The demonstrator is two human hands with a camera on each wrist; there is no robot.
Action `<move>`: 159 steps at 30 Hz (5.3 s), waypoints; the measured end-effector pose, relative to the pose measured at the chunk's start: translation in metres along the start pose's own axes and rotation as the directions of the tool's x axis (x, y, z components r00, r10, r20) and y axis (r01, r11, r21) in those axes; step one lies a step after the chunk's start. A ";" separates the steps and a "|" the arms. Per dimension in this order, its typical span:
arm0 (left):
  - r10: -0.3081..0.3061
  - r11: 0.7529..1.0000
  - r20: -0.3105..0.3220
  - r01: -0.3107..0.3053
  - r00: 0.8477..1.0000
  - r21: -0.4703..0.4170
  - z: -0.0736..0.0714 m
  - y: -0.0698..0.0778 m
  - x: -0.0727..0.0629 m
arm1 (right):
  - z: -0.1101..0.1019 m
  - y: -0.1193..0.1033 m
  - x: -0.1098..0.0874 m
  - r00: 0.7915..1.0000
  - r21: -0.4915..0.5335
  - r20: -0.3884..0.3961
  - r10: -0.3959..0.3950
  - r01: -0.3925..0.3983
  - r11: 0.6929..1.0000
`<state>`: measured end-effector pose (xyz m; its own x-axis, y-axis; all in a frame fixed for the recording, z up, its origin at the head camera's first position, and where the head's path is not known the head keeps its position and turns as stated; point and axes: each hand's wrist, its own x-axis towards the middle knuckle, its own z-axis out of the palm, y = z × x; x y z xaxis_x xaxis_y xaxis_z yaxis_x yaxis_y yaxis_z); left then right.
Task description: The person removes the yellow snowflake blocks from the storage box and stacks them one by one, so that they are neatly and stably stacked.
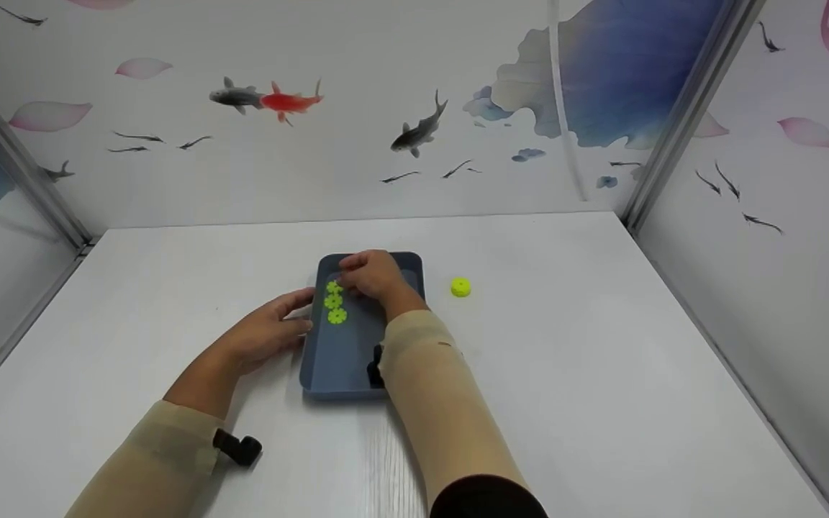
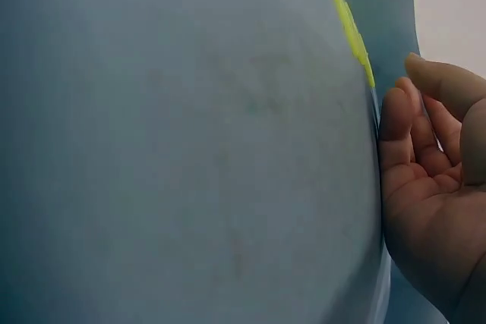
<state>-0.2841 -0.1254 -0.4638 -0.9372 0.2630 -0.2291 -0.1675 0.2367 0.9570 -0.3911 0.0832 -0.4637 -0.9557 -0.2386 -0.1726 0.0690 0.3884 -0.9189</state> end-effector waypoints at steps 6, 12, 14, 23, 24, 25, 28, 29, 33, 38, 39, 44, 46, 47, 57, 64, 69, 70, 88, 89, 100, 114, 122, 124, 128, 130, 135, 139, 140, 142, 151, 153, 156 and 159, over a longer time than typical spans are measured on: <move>-0.001 1.000 -0.005 0.001 1.000 0.017 -0.001 0.000 0.000 | 0.002 0.000 0.001 1.000 -0.079 0.003 0.015 -0.015 0.997; 0.005 1.000 0.000 -0.005 1.000 0.025 -0.001 -0.001 0.001 | 0.003 -0.001 0.002 1.000 -0.125 0.010 0.019 -0.017 0.992; 0.005 1.000 -0.002 -0.005 1.000 0.025 -0.001 -0.001 0.001 | 0.004 -0.002 0.002 1.000 -0.134 0.014 0.012 -0.010 0.991; 0.001 1.000 -0.008 0.000 1.000 0.030 0.000 -0.001 0.001 | 0.006 -0.001 0.003 1.000 -0.170 0.009 -0.017 0.019 0.985; 0.001 1.000 -0.009 -0.001 1.000 0.029 0.000 0.000 0.000 | 0.006 -0.001 0.003 1.000 -0.170 0.010 -0.019 0.021 0.985; 0.002 1.000 -0.009 -0.002 1.000 0.026 0.000 0.000 -0.001 | 0.006 0.000 0.003 1.000 -0.167 0.013 -0.023 0.025 0.986; 0.004 1.000 -0.015 -0.004 1.000 0.023 0.000 0.000 -0.003 | 0.006 0.000 0.002 0.999 -0.167 0.019 -0.028 0.031 0.986; 0.005 1.000 -0.016 -0.005 1.000 0.023 0.000 0.000 -0.003 | 0.006 0.000 0.002 0.999 -0.169 0.023 -0.028 0.032 0.985; 0.006 1.000 -0.014 -0.006 1.000 0.009 0.000 0.000 -0.002 | 0.006 0.000 0.002 0.999 -0.190 0.031 -0.037 0.042 0.981; 0.001 1.000 -0.010 -0.002 1.000 -0.006 0.001 -0.001 -0.001 | 0.008 -0.002 0.002 0.999 -0.194 0.019 -0.028 0.031 0.980; 0.002 1.000 -0.010 -0.002 1.000 -0.004 0.001 -0.001 -0.001 | 0.008 -0.003 0.002 1.000 -0.196 0.018 -0.025 0.028 0.980; -0.003 1.000 -0.013 0.004 1.000 0.010 0.001 -0.001 -0.001 | 0.008 -0.002 0.003 1.000 -0.216 0.018 -0.025 0.028 0.976; -0.008 1.000 -0.012 0.008 1.000 0.009 0.001 0.000 -0.001 | 0.008 -0.002 0.003 0.999 -0.221 0.019 -0.033 0.036 0.975; -0.008 1.000 -0.011 0.008 1.000 0.009 0.001 0.000 -0.001 | 0.008 -0.002 0.004 0.999 -0.222 0.020 -0.036 0.040 0.974; 0.005 1.000 0.021 -0.005 1.000 -0.025 0.001 -0.001 -0.001 | 0.010 -0.001 0.006 0.995 -0.285 0.037 -0.091 0.098 0.954; 0.007 1.000 0.014 -0.006 1.000 -0.018 0.002 -0.002 0.000 | 0.010 0.001 0.006 0.998 -0.270 0.017 -0.053 0.055 0.961; 0.002 1.000 0.003 -0.002 1.000 0.004 0.001 -0.002 0.001 | 0.010 -0.001 0.005 0.998 -0.266 0.009 -0.057 0.057 0.962; 0.003 1.000 0.001 -0.003 1.000 0.007 0.000 -0.002 0.001 | 0.010 -0.001 0.004 0.998 -0.269 0.009 -0.058 0.059 0.961; -0.011 1.000 0.013 0.011 1.000 -0.028 0.002 0.000 -0.001 | 0.011 -0.004 0.001 0.997 -0.346 0.005 -0.075 0.072 0.935; -0.010 1.000 0.010 0.011 1.000 -0.021 0.002 0.000 -0.001 | 0.011 -0.004 0.001 0.998 -0.345 0.004 -0.067 0.064 0.936; -0.018 1.000 -0.016 0.019 1.000 0.023 0.001 -0.001 -0.002 | 0.007 -0.001 0.001 0.998 -0.321 -0.026 -0.053 0.042 0.946; -0.037 0.999 -0.028 0.038 0.999 0.024 0.001 0.001 0.000 | -0.001 -0.002 0.002 0.997 -0.087 -0.070 -0.044 0.037 0.996; -0.025 1.000 -0.009 0.025 1.000 -0.016 0.001 0.001 0.000 | 0.000 -0.011 0.000 0.994 -0.030 -0.100 -0.035 0.032 0.999; -0.024 1.000 -0.009 0.024 1.000 -0.012 0.002 0.000 0.001 | -0.002 -0.015 -0.003 0.993 -0.025 -0.114 -0.026 0.023 0.999; -0.031 1.000 -0.014 0.031 0.999 0.001 0.003 0.000 0.002 | -0.009 -0.023 -0.008 0.992 -0.034 -0.124 -0.005 0.000 0.999; -0.034 0.999 -0.019 0.034 0.999 0.006 0.003 0.001 0.001 | -0.015 -0.027 -0.012 0.992 -0.026 -0.129 0.007 -0.011 1.000; -0.030 0.999 -0.025 0.030 0.999 -0.014 0.004 0.003 0.000 | -0.034 -0.038 -0.022 0.989 0.040 -0.150 0.016 -0.010 0.999; -0.031 0.999 -0.028 0.031 0.999 -0.016 0.003 0.003 0.000 | -0.049 -0.040 -0.033 0.988 0.120 -0.154 0.010 0.009 0.993; -0.032 0.999 -0.029 0.031 0.999 -0.014 0.003 0.002 0.000 | -0.052 -0.039 -0.036 0.988 0.145 -0.154 0.010 0.013 0.989; -0.031 0.999 -0.028 0.031 0.999 -0.014 0.003 0.001 0.000 | -0.060 -0.036 -0.043 0.987 0.193 -0.157 0.011 0.019 0.981; -0.033 0.999 -0.038 0.033 0.999 -0.009 0.003 -0.002 0.001 | -0.095 -0.015 -0.066 0.982 0.265 -0.188 0.012 0.039 0.963; -0.037 0.999 -0.042 0.037 0.998 -0.002 0.003 -0.001 0.001 | -0.101 -0.011 -0.069 0.980 0.271 -0.200 0.015 0.040 0.962; -0.032 0.999 -0.043 0.032 0.999 0.007 0.003 -0.002 0.000 | -0.111 -0.004 -0.072 0.976 0.275 -0.213 0.038 0.023 0.961; -0.028 1.000 -0.036 0.028 0.999 -0.003 0.003 -0.002 0.000 | -0.121 0.002 -0.076 0.973 0.278 -0.217 0.071 -0.008 0.960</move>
<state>-0.2832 -0.1232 -0.4663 -0.9424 0.2225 -0.2498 -0.1949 0.2415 0.9506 -0.3525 0.2096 -0.4093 -0.9876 -0.0109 -0.1564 0.1538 0.1272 -0.9799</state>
